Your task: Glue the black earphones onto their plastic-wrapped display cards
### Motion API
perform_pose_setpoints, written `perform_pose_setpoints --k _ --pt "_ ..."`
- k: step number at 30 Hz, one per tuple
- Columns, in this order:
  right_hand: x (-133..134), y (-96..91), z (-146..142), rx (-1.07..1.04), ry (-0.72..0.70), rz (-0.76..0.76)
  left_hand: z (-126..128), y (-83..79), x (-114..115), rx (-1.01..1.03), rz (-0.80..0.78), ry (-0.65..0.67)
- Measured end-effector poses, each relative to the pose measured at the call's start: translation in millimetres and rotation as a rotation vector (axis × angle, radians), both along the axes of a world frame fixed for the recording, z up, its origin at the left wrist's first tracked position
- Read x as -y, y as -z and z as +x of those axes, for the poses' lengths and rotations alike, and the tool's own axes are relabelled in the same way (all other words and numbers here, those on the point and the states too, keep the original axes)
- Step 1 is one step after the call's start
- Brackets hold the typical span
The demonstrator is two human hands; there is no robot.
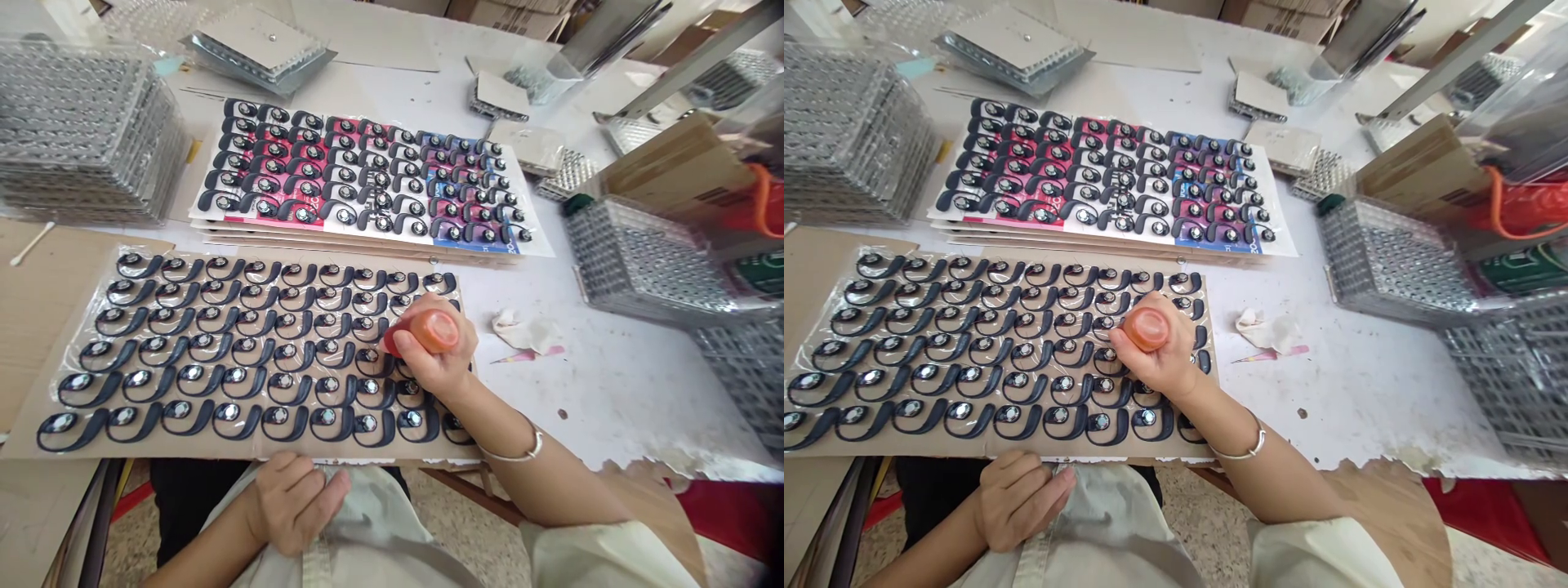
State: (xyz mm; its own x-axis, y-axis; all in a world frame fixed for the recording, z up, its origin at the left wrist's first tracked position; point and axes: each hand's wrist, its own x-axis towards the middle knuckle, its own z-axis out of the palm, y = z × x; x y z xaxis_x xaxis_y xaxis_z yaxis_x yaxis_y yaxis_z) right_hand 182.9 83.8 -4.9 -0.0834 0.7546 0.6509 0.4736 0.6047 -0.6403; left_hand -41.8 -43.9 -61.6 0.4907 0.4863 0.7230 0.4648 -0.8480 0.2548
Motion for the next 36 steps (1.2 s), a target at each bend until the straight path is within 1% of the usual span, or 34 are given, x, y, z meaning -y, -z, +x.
perform_pose_setpoints --k 5,10,17,26,32,36 --pt "1 -3.7 -1 0.069 -0.013 0.06 0 -1.3 0 -0.008 0.015 -0.008" --pt "1 -5.8 0 0.132 0.012 0.097 0 0.5 1 -0.008 0.017 -0.017" --pt "2 -6.5 0 0.169 -0.007 0.151 2 -1.3 -1 -0.007 0.024 -0.029" --pt "2 -8.6 0 0.151 -0.068 0.144 0 2.5 1 0.001 0.019 -0.007" --pt "2 -8.9 1 0.175 -0.049 0.14 3 -4.8 -3 0.015 0.034 -0.023" --pt "3 -7.5 2 0.161 -0.073 0.136 4 -7.4 -4 0.015 0.038 -0.033"
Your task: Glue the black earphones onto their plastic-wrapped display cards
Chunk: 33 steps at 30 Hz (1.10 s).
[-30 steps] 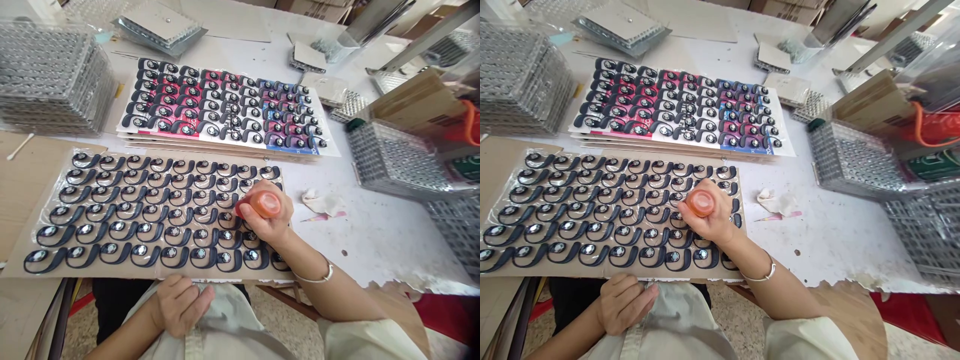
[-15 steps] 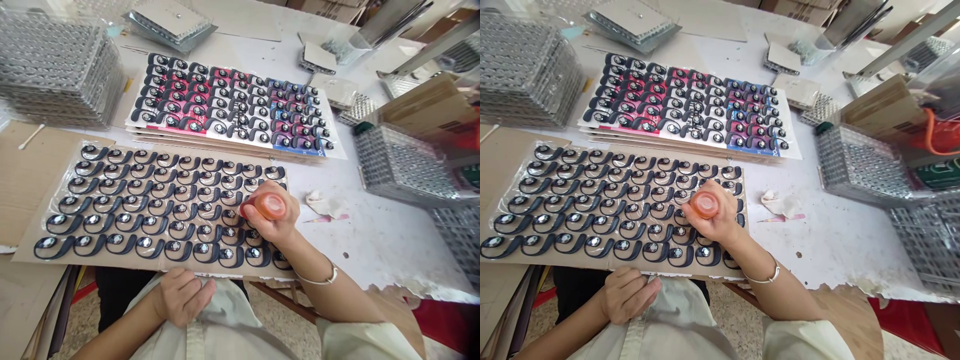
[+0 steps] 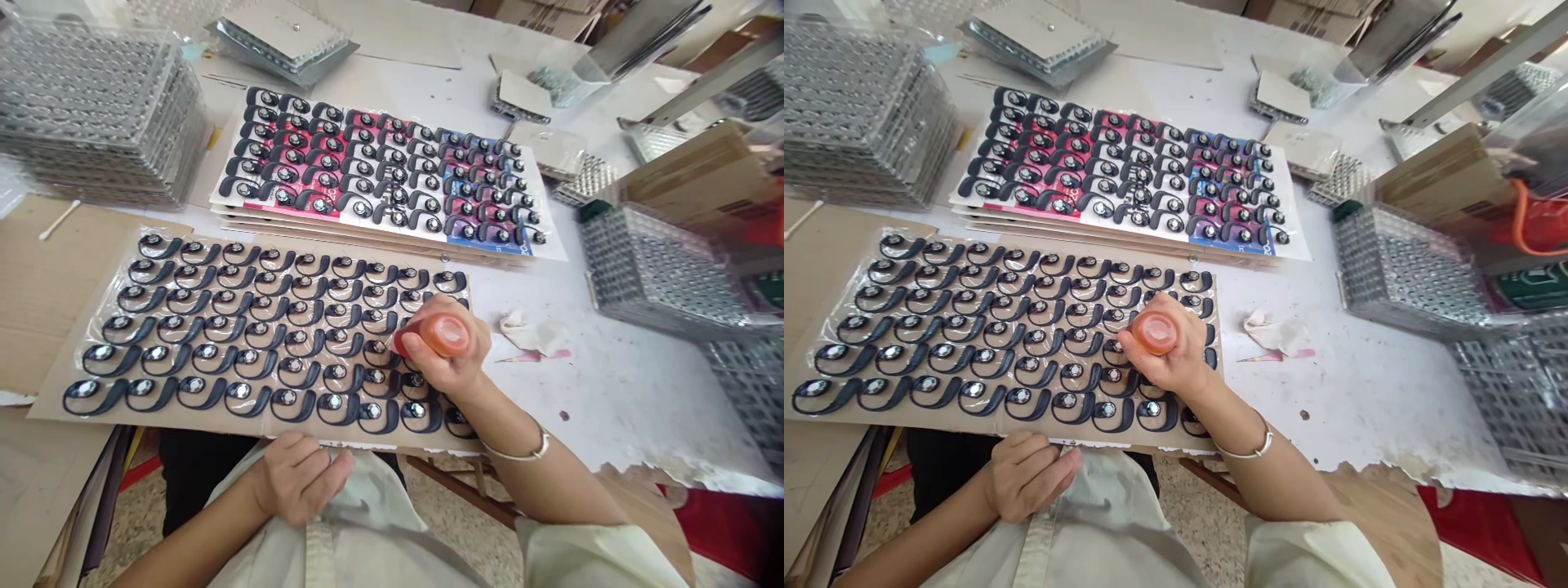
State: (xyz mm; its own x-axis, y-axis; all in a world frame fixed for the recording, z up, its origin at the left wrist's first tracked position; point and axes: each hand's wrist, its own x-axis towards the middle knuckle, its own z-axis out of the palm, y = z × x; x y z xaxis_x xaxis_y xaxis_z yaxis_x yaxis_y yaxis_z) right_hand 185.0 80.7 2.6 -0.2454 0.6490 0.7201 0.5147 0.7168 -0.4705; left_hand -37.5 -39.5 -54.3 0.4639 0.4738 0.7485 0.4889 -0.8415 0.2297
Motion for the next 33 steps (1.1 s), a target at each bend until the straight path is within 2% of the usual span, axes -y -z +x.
perform_pose_setpoints --k 12,18,33 --pt "-0.5 -0.1 -2.1 -0.011 -0.003 0.063 -1.3 9.1 3.7 0.003 -0.009 -0.001" --pt "-0.7 1.7 -3.4 -0.031 -0.044 0.084 -2.1 7.8 3.5 0.001 0.004 -0.002" --pt "-1.2 3.1 -6.1 -0.039 -0.044 0.096 -1.9 8.2 3.6 -0.008 0.007 -0.021"
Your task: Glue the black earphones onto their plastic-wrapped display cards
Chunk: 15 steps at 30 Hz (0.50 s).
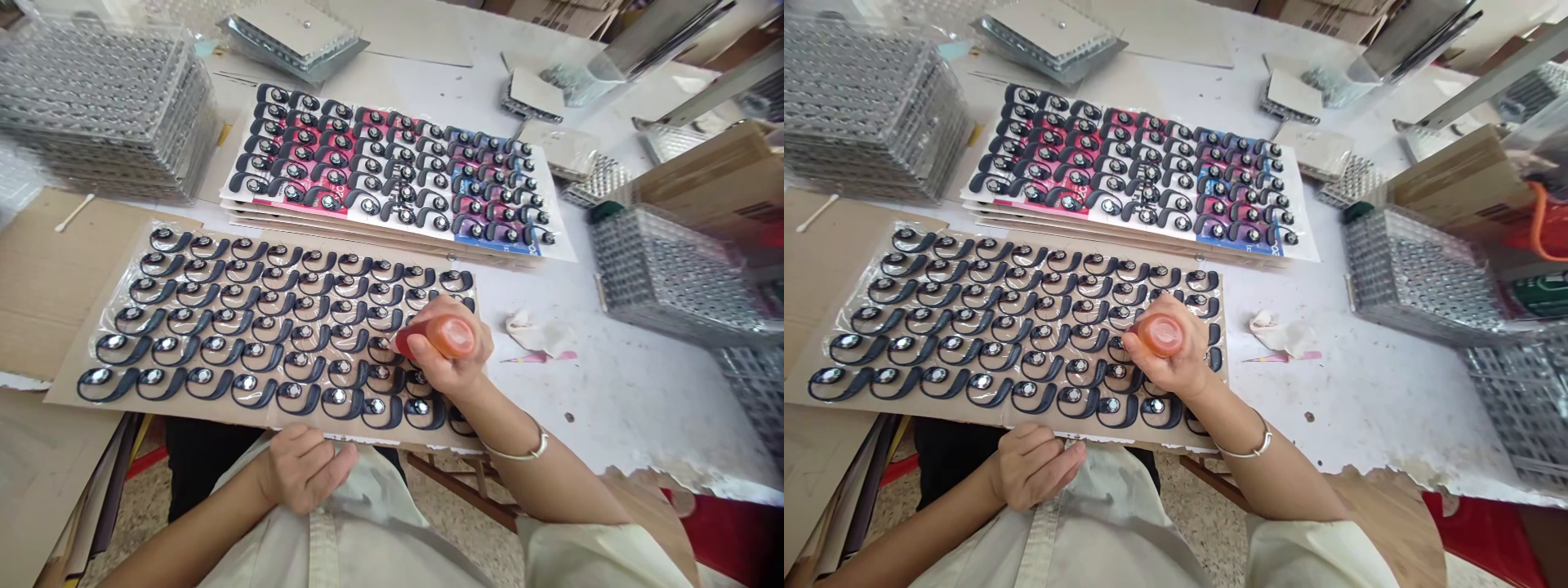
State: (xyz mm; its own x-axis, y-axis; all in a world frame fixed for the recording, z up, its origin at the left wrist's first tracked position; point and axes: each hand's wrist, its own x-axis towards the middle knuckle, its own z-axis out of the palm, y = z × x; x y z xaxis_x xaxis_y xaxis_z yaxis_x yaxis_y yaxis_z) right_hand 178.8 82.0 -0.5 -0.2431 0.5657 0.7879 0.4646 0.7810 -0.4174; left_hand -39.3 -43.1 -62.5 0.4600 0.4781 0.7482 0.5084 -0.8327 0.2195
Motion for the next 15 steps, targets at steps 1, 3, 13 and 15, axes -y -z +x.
perform_pose_setpoints --k 1,3,13,15 --pt "0.2 0.0 -0.1 -0.001 0.0 -0.003 -0.2 0.7 0.4 -0.002 -0.001 -0.002" --pt "0.8 0.2 -0.3 -0.007 -0.003 -0.005 -0.2 1.3 0.8 -0.002 -0.004 -0.002" --pt "2.2 3.9 -0.4 -0.02 0.016 -0.039 1.4 -1.2 0.5 0.01 -0.006 -0.006" --pt "1.8 3.1 -0.8 -0.019 0.018 -0.029 1.3 -0.1 0.8 0.013 -0.001 -0.012"
